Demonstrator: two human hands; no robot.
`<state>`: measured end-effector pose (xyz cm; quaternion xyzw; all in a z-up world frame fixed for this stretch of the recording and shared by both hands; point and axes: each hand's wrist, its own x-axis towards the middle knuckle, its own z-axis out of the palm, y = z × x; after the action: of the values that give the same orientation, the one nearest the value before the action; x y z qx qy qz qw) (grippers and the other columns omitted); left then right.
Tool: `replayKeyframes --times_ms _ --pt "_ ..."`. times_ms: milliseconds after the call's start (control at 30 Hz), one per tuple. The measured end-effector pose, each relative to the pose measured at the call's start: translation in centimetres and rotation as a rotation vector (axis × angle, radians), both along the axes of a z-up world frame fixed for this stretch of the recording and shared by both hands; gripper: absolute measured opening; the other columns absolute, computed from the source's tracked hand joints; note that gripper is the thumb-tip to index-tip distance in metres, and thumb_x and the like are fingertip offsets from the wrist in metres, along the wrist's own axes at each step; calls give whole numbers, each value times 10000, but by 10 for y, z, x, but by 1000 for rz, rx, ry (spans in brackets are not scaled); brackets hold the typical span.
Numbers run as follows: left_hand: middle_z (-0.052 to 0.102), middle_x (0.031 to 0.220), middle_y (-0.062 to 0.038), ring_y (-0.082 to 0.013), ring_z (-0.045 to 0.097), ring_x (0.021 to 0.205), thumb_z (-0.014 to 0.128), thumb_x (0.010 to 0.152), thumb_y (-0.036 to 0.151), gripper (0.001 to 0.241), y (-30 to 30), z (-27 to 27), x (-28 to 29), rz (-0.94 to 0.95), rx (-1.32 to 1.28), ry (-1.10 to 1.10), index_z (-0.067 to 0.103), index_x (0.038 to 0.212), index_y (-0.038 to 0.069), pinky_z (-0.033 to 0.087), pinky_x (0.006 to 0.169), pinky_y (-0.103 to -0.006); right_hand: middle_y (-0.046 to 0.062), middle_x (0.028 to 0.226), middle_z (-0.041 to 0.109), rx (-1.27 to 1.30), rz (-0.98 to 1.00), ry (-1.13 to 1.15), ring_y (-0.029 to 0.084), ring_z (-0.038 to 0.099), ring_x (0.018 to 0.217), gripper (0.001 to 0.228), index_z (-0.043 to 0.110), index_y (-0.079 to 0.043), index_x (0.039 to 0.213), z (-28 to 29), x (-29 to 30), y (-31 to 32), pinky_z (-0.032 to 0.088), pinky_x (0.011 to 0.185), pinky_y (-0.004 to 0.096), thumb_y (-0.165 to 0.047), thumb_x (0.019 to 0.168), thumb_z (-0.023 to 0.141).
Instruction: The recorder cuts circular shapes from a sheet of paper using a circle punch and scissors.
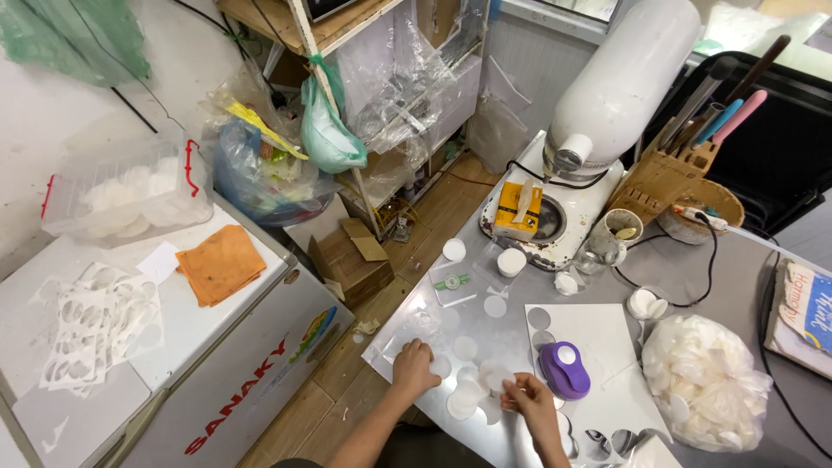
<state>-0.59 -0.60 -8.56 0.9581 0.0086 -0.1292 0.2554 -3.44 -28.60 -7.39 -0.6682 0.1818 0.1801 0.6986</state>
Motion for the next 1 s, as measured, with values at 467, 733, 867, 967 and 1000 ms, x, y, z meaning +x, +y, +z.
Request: replayKeyframes --times_ms 467,733,867,967,1000 --pt "718 1044 -120 -325 696 999 886 637 163 505 -5 4 6 49 -177 74 613 1052 68 557 835 -427 48 831 696 129 167 151 115 667 739 387 653 -21 1260 -18 -1 63 564 670 252 -112 895 742" --pt "664 1019 -120 -335 640 1023 823 699 88 168 -11 -21 9 -50 -131 -39 749 849 74 537 859 -425 37 817 662 171 169 134 125 661 720 471 606 -8 1323 -47 3 73 576 664 263 -68 880 754" --pt "674 1004 -126 -341 651 1014 773 720 54 144 -14 -40 8 -80 -135 -67 735 857 72 538 870 -429 51 813 671 176 160 147 133 664 715 481 604 2 1329 -56 2 71 578 656 265 -58 877 753" --pt "685 1004 -135 -353 664 1006 743 737 34 218 -19 -35 12 -36 -133 -24 690 945 75 539 873 -441 56 812 669 164 153 149 138 670 717 471 607 23 1320 -62 2 70 591 663 271 -46 878 752" --pt "686 1011 -136 -354 663 1014 747 743 45 220 -19 -35 13 -33 -134 2 685 951 83 535 879 -444 60 804 669 183 142 138 141 670 714 465 609 27 1317 -64 2 69 597 667 272 -40 877 745"
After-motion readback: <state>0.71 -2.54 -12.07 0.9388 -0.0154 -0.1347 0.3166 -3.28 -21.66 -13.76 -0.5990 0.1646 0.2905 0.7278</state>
